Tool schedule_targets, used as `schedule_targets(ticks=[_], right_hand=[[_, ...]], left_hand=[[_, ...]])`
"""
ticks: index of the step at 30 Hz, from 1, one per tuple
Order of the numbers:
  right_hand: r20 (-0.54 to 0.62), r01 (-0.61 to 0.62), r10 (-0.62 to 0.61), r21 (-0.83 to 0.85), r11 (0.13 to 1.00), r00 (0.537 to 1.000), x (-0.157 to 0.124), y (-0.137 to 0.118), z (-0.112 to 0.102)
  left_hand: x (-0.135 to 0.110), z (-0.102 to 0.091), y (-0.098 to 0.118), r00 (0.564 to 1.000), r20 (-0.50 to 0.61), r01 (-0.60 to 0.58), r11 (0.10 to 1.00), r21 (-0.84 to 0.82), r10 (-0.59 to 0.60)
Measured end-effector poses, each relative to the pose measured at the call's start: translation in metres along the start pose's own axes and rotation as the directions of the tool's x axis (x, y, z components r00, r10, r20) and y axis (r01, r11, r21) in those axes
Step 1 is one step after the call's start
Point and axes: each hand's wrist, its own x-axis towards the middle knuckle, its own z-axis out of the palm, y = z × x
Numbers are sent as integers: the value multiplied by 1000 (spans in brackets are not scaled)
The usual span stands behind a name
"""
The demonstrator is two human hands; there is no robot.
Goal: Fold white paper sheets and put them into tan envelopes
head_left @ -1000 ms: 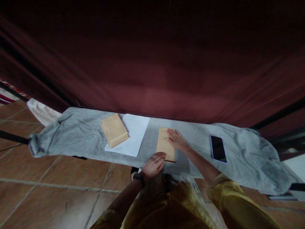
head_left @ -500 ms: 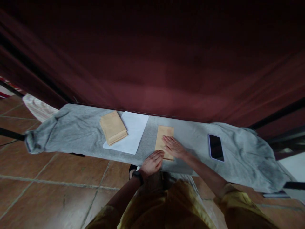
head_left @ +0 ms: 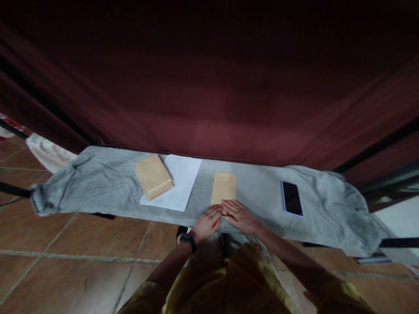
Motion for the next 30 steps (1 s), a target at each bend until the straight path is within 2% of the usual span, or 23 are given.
schedule_targets(ticks=[5, 10, 15, 20, 25, 30], right_hand=[[-119, -35, 29, -56, 998, 992, -29, -13, 8], [-210, -54, 34, -90, 994, 977, -39, -19, 13], [-247, -60, 47, -43, 997, 968, -36, -21, 8], [-261, -47, 45, 2, 999, 964, -35, -21, 4], [-263, -30, 36, 26, 999, 964, -33, -21, 3], [-251, -40, 49, 42, 998, 967, -33, -20, 3]], left_hand=[[9, -9, 2, 998, 46, 40, 998, -57, -37], [48, -12, -10, 985, 118, 127, 991, 31, -129], [98, 7, -35, 973, 177, 109, 970, 219, -150], [131, 29, -51, 972, 176, 97, 946, 311, -158], [146, 37, -58, 970, 204, 64, 947, 315, -133], [141, 36, -61, 967, 249, -27, 957, 289, -48]])
